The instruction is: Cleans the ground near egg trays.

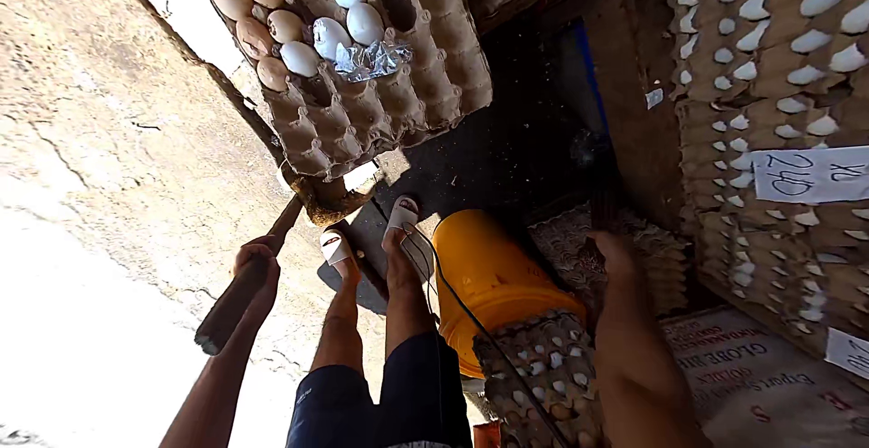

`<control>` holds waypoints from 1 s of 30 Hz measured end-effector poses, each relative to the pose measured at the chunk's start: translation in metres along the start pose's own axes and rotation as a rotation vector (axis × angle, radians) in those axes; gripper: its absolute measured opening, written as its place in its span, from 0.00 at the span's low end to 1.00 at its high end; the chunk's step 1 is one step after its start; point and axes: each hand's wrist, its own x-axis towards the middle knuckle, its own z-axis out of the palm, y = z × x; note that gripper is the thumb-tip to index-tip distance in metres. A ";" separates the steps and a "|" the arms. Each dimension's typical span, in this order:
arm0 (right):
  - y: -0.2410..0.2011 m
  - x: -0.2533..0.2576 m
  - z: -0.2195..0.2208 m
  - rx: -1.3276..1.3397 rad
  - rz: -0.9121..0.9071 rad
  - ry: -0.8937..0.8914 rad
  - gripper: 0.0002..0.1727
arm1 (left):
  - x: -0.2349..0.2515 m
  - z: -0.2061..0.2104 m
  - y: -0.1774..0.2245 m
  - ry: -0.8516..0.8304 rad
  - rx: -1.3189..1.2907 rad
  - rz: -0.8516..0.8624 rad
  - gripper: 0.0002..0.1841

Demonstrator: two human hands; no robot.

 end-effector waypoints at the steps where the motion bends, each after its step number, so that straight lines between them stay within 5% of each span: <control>1: -0.011 0.022 0.015 -0.010 -0.049 -0.008 0.37 | 0.000 0.000 0.001 -0.012 -0.020 0.020 0.10; 3: -0.044 0.032 0.041 -0.057 -0.150 -0.096 0.37 | 0.000 0.001 -0.001 0.002 -0.036 0.027 0.10; 6: -0.048 -0.043 0.068 -0.086 -0.266 -0.334 0.34 | -0.004 -0.005 -0.006 0.009 -0.029 -0.022 0.10; 11: 0.023 -0.154 -0.004 0.061 -0.253 -0.650 0.38 | -0.025 -0.009 -0.030 -0.026 0.181 -0.032 0.09; 15: 0.045 -0.159 -0.027 0.175 -0.044 -0.477 0.26 | -0.038 -0.023 -0.045 -0.032 0.275 -0.052 0.09; 18: 0.035 -0.108 0.010 0.329 0.121 -0.321 0.17 | -0.049 -0.019 -0.058 -0.023 0.258 -0.051 0.08; 21: -0.015 -0.085 0.108 0.385 0.123 -0.359 0.25 | -0.041 -0.011 -0.046 -0.017 0.239 -0.066 0.09; 25: -0.087 -0.198 0.253 0.217 -0.088 -0.586 0.30 | -0.032 0.007 -0.034 0.060 0.174 -0.054 0.07; 27: -0.084 -0.259 0.260 0.214 -0.183 -0.672 0.29 | -0.037 0.002 -0.028 0.041 0.188 -0.057 0.08; 30: -0.050 -0.288 0.185 0.204 -0.213 -0.793 0.29 | -0.034 -0.014 -0.036 0.020 0.186 -0.020 0.07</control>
